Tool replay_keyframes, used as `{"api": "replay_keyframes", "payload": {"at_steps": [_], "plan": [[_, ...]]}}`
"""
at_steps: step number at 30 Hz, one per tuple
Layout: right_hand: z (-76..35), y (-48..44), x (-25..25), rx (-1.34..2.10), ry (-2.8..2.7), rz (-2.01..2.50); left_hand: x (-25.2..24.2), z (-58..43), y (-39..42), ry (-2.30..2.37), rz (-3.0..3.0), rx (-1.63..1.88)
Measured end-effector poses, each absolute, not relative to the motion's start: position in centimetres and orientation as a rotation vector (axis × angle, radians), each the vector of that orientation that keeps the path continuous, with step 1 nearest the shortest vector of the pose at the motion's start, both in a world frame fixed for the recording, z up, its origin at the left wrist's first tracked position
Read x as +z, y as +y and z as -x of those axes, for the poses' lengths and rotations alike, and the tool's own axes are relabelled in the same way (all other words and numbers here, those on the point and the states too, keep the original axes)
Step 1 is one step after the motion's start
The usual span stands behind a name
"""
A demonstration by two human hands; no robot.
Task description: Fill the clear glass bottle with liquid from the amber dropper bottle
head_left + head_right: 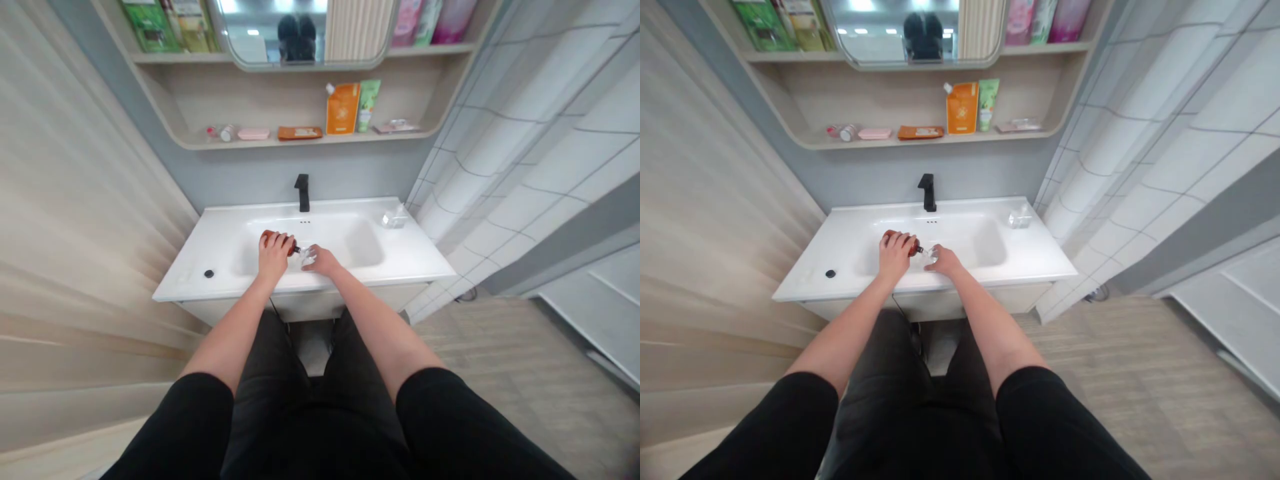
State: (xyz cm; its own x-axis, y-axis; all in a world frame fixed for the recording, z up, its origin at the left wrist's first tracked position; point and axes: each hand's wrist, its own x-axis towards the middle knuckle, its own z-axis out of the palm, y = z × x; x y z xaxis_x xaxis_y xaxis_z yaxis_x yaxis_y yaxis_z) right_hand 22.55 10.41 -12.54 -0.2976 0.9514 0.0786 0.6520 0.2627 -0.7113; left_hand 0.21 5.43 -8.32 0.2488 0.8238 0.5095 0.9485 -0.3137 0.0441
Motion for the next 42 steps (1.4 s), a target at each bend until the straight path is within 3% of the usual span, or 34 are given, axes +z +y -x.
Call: {"api": "replay_keyframes", "payload": {"at_steps": [42], "plan": [[-22.6,9.6,-11.2,0.772,-2.055,1.47,-7.8,-0.4,5.1,-1.643,2.286,-0.666]]}}
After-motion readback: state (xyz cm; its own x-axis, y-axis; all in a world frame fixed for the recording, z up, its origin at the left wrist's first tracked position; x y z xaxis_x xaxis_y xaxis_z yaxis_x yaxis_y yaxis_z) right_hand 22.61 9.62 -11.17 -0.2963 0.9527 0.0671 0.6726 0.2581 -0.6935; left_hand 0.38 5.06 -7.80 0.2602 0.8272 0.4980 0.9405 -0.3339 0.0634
